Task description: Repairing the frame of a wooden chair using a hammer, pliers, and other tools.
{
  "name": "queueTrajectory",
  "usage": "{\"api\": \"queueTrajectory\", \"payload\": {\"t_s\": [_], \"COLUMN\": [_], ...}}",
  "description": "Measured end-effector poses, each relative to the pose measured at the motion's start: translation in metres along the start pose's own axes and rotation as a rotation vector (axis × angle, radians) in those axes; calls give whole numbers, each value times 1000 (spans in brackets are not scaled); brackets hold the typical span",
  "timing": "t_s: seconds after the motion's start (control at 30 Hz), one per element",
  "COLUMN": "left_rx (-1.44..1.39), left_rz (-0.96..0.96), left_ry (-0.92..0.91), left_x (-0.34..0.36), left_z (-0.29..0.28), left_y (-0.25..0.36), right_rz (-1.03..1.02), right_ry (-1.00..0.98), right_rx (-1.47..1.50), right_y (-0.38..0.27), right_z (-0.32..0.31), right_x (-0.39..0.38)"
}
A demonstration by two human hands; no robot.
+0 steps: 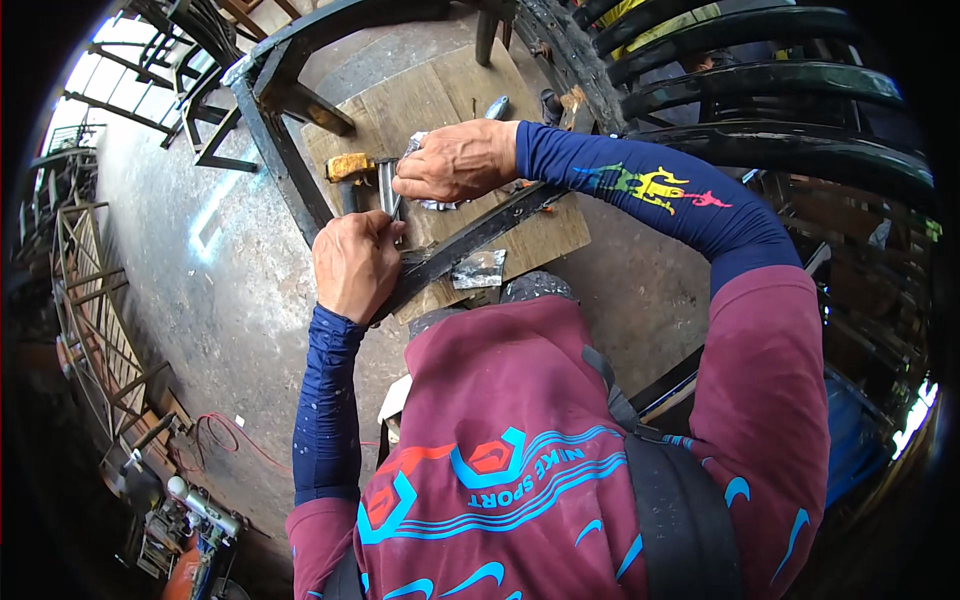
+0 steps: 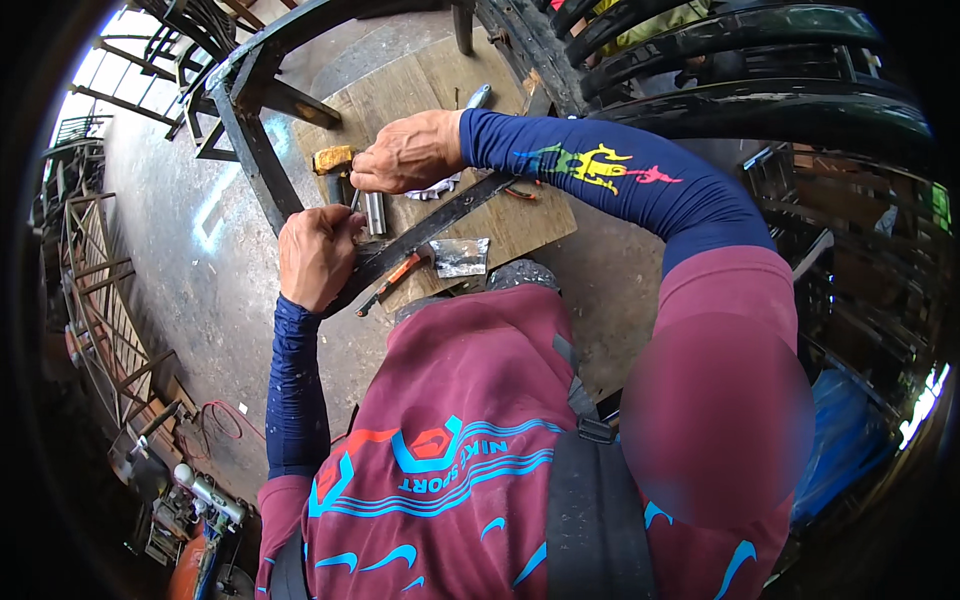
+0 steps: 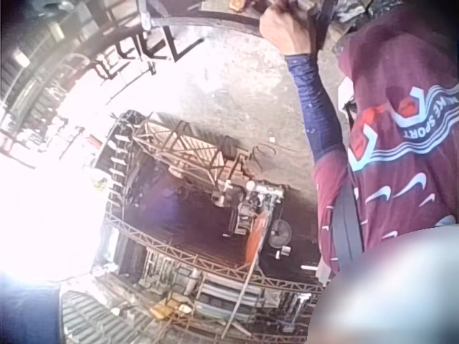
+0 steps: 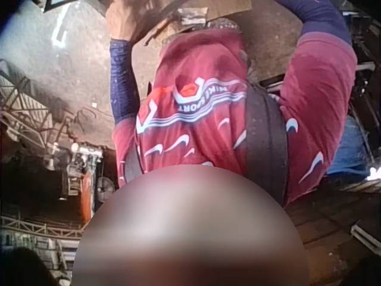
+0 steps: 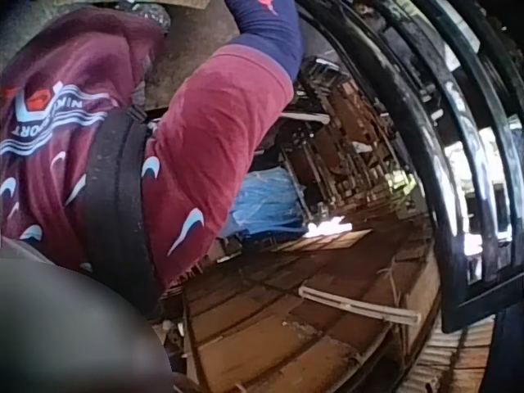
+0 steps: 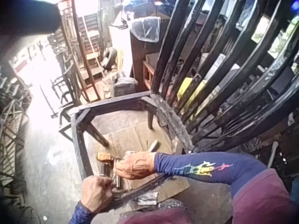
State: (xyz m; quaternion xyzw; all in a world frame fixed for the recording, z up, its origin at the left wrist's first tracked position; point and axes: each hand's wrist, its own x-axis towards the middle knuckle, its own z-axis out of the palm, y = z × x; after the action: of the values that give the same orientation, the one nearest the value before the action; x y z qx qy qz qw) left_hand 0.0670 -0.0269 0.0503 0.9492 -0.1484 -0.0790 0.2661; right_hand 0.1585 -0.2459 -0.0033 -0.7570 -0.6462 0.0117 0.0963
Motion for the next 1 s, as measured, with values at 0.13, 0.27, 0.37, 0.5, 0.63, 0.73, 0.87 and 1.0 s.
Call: {"api": "queueTrajectory", "payload": {"t_s": [0.13,0.27,0.37,0.5,0.63,0.73,0.87,1.0], "left_rx": [54,221,240,148,124,110,53,51], "left_rz": [0,108,118,93,113,121,113,114], "left_ry": [-20,52,105,22,24,2,-17,3], "left_x": [-2,-10,-9,-6,-7,-5,-2,-2], "left_z": [-2,-3,-3,-2,-1,-4,-6,-6], "left_y": [2,9,8,-1,-4,-4,-5,-4], "right_rz": [45,100,495,637,496,263,284,207], "right_ry": [-119,-147,-413,-157,109,275,169,371], "right_rx": [81,698,1150,1551,1299,1042,1062,984], "right_y": [4,18,21,6,3,4,3,2], "right_z": [-13,-33,-35,-12,8,8,3,7], "right_x": [12,30,27,4,3,6,4,8]}}
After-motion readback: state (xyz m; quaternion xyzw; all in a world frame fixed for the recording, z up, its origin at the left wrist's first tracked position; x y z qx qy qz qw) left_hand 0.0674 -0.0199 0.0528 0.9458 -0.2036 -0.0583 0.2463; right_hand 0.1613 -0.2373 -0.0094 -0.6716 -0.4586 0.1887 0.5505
